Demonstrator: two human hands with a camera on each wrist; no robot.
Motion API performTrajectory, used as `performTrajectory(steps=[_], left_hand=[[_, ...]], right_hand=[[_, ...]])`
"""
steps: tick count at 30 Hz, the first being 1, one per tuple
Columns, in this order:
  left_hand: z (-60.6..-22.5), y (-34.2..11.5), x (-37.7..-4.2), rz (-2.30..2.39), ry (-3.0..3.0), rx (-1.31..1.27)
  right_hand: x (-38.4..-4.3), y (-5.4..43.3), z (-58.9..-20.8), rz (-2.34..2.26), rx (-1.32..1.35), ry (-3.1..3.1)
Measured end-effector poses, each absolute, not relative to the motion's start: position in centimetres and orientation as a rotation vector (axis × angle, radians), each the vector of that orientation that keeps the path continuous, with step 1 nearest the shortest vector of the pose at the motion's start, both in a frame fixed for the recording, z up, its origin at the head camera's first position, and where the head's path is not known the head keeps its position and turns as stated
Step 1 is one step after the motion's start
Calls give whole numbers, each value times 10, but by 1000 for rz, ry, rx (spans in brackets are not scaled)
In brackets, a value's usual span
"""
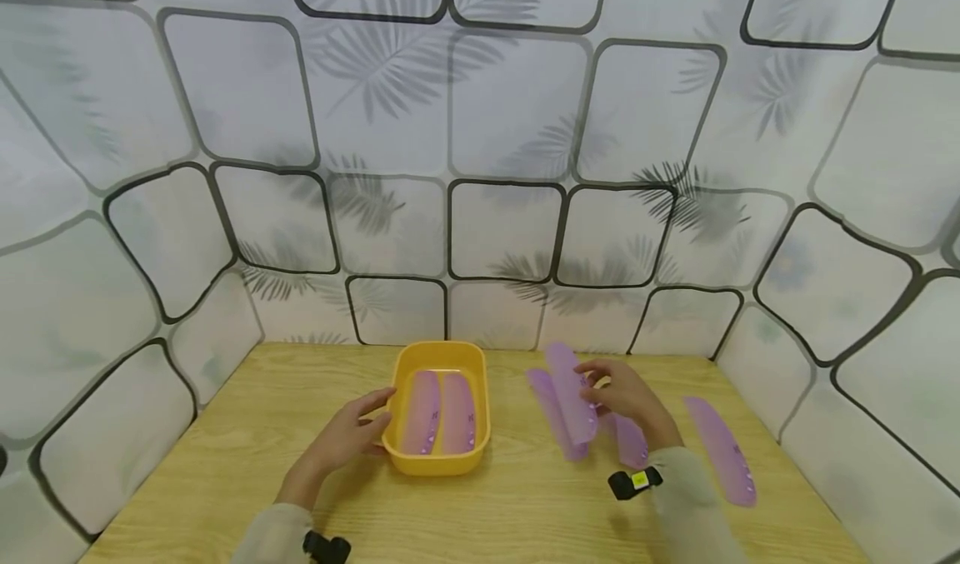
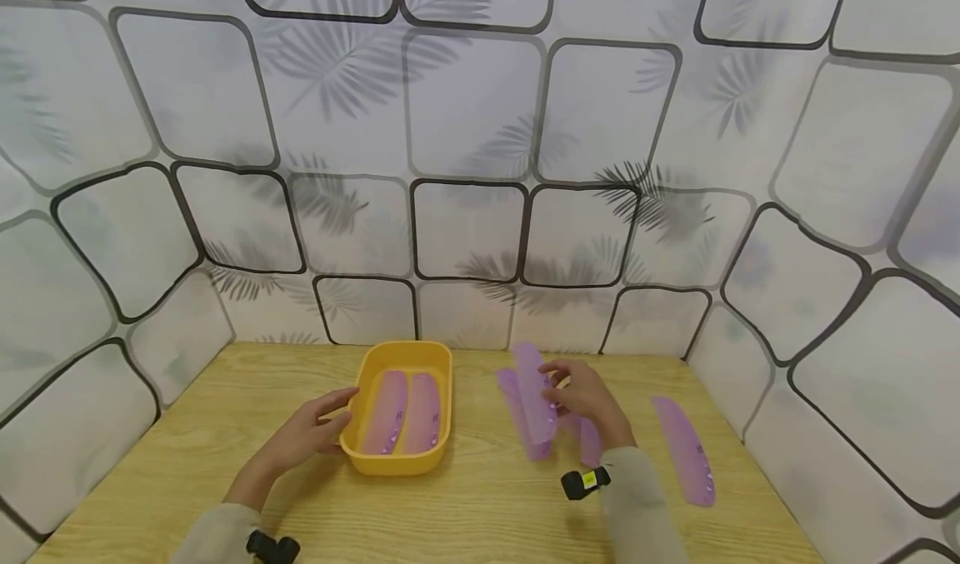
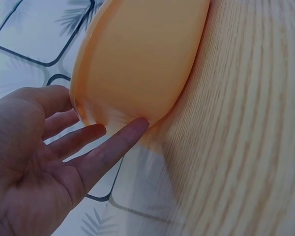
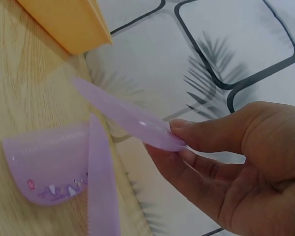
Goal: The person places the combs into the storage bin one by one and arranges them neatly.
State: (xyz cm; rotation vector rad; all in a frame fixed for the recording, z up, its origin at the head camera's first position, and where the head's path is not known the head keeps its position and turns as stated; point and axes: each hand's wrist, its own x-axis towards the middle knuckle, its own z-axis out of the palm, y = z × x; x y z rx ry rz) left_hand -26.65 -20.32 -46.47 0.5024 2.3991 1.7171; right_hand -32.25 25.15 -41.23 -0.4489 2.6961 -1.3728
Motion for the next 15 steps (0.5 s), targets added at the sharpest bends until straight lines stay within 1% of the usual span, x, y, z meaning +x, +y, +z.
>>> performTrajectory(steps=[15], left_hand=[[-465, -202, -267, 1727, 2391, 496]], right_hand=[[-328, 231, -409, -1415, -512, 2694]])
